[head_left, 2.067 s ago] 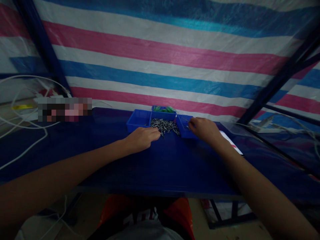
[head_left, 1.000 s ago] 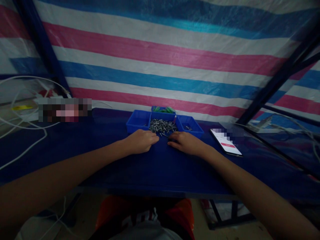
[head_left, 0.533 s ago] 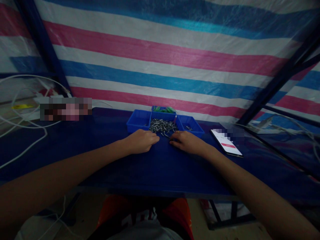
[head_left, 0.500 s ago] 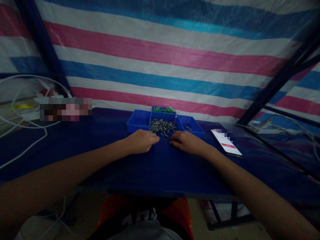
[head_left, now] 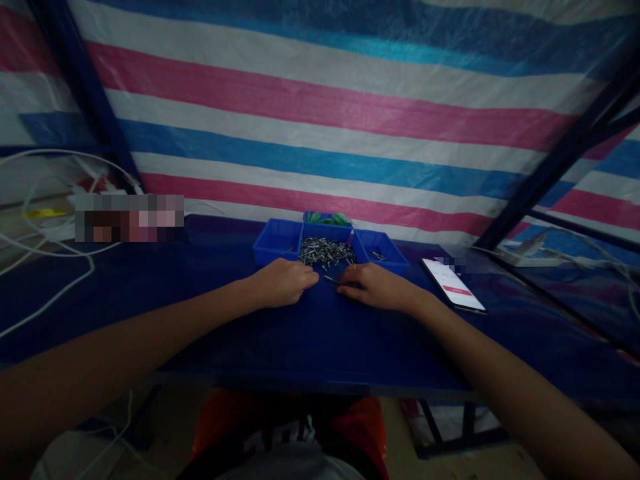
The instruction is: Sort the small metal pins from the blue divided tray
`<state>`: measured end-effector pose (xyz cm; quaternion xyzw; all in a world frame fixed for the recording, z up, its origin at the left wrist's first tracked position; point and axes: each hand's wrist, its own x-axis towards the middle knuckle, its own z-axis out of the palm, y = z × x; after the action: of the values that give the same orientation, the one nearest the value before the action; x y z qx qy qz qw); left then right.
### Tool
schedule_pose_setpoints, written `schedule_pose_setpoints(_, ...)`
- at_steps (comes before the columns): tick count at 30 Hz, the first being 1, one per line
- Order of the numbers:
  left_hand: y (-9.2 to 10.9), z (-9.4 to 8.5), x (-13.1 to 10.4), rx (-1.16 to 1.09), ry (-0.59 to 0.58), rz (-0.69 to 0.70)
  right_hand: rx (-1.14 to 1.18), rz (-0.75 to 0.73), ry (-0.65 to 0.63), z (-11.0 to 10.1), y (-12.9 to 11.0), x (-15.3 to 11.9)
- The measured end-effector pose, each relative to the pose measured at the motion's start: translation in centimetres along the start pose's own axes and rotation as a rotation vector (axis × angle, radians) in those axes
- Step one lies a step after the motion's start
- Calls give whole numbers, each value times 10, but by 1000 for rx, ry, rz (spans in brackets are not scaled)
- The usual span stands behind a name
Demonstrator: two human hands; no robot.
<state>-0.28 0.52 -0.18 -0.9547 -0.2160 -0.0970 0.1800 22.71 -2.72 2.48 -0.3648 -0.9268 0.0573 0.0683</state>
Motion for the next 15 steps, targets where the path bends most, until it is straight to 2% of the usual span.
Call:
schedule_pose_setpoints(4,1,-1,0,-6,3,-3,-3,-11,20,4,1,2)
schedule_pose_setpoints(15,1,-2,0,-10,-7,-6,-88,87,55,10,10,2)
